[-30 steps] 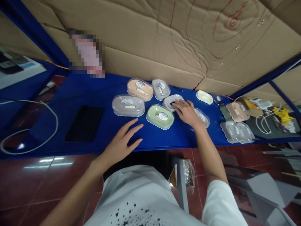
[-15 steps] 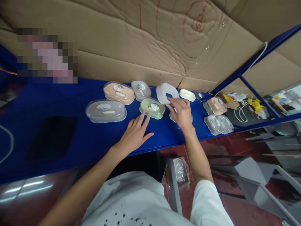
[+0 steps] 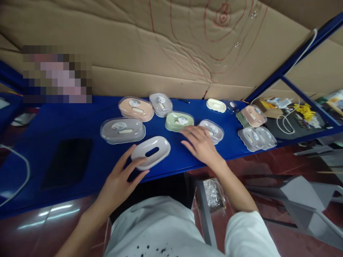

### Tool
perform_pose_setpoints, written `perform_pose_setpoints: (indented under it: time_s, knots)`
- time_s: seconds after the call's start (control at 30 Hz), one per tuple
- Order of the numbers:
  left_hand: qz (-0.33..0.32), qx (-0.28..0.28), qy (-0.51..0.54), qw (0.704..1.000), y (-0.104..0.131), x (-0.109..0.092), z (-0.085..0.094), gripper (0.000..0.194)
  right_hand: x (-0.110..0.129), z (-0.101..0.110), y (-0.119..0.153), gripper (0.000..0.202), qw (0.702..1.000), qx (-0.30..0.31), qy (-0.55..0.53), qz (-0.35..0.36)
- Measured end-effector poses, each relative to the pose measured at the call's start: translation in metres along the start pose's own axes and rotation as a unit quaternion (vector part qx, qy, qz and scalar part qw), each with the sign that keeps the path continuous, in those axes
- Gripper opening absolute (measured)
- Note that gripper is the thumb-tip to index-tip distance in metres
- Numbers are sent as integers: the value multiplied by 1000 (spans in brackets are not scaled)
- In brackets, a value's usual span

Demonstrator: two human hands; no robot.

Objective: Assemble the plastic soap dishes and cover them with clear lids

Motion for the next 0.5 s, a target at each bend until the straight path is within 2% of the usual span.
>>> perform_pose_setpoints:
  time_s: [0.1, 0.17, 0.23, 0.33, 0.43, 0.5]
  knots:
    - [19, -7, -9, 1000, 17, 17, 12, 34, -56, 3, 33, 42, 986, -40, 118, -110]
    - [27, -4, -19, 999, 21, 24, 14, 33, -86, -2, 55, 42, 978, -45, 141, -150]
    - [29, -1, -42, 999, 20, 28, 12, 31, -113, -8, 64, 43, 978, -47, 123, -164]
    - [28, -1, -77, 997, 14, 27, 8, 29, -148, -20, 44, 44, 986, -50, 46, -155]
    - [31, -2, -92, 995, 12, 24, 6, 28, -183, -38, -1, 48, 988, -21, -48, -145]
    - [29, -3, -99, 995, 12, 22, 6, 29, -214, -45, -28, 55, 982, -21, -66, -178]
Point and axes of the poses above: each hand's wrist, its own y-axis away from the middle knuckle, its own z-axis out of the back of the hand, x = y × z, the point moved 10 cm from there along -y, towards the middle knuckle, and after that the axes turned 3 degrees about -z, right-handed, at the moved point
